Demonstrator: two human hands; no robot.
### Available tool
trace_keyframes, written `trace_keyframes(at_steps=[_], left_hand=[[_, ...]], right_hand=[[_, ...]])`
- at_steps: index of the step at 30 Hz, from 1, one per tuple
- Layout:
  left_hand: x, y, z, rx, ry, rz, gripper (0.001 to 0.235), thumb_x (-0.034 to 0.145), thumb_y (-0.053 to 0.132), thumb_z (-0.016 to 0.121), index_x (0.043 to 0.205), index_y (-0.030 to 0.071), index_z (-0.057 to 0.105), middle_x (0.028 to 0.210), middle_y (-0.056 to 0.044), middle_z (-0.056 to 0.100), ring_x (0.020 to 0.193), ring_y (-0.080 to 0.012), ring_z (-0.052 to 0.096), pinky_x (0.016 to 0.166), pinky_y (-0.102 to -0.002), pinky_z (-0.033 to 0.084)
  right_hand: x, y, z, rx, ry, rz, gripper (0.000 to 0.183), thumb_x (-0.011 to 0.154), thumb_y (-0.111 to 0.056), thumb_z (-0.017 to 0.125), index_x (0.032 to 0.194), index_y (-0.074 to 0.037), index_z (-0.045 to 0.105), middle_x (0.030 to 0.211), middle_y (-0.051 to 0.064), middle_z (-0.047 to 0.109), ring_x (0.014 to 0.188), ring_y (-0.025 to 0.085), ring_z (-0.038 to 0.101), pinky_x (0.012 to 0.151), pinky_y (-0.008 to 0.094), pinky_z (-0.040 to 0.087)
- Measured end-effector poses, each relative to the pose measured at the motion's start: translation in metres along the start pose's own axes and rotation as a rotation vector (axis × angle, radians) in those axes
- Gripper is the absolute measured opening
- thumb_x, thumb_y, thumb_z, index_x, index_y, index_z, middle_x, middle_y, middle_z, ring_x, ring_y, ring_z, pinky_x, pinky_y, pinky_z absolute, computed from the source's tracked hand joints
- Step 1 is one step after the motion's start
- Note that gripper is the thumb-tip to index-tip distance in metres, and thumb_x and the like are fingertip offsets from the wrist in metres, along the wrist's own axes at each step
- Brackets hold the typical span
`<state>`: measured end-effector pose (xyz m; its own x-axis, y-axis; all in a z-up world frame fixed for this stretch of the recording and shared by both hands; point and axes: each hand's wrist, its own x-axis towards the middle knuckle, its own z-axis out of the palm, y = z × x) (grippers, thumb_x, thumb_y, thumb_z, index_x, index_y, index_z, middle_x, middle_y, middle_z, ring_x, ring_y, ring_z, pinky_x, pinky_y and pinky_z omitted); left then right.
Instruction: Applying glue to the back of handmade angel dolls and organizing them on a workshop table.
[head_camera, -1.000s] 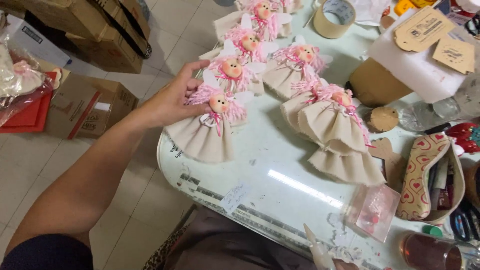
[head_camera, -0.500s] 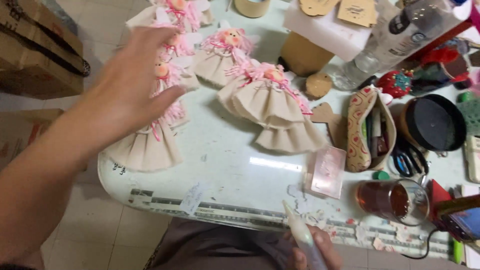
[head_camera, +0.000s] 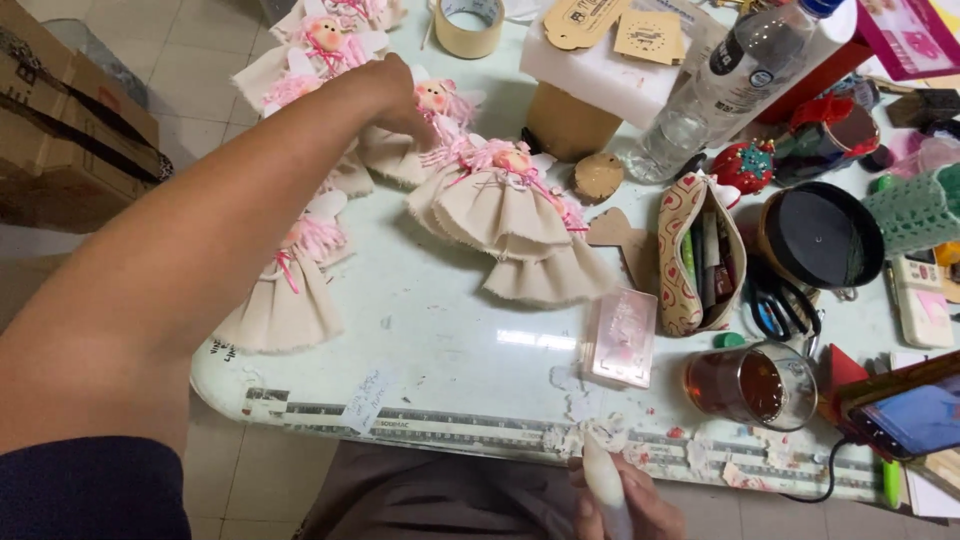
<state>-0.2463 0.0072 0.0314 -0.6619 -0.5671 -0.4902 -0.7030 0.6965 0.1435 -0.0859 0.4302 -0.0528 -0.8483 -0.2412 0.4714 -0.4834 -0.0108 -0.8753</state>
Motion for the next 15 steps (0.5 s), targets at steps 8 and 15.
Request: trace_keyframes(at_steps=[8,15], left_hand=[[-0.014,0.015,-0.001,-0.25,-0.077,-0.101,0.082,0.061,0.025,0.083,0.118,-0.003,0.03,0.1,-0.014,0.055,0.09,-0.0323,0.055,0.056,-0.043,0.051],[-0.002,0.007,0.004,-0.282,-0.123,0.007,0.07,0.053,0.053,0.079,0.092,0.001,0.053,0.077,-0.009,0.044,0.065,-0.0193,0.039,0.061,-0.033,0.031]], right_hand=[[0.008,0.0,0.027,-0.114,0.182,-0.095,0.037,0.077,-0.011,0.057,0.113,-0.005,0.047,0.092,0.018,0.062,0.074,0.018,0.063,0.077,0.025,0.046],[0.027,0.01,0.016,-0.025,-0.092,-0.123,0.025,0.084,-0.014,0.049,0.105,-0.003,0.054,0.081,0.007,0.057,0.077,0.015,0.056,0.069,0.024,0.046]])
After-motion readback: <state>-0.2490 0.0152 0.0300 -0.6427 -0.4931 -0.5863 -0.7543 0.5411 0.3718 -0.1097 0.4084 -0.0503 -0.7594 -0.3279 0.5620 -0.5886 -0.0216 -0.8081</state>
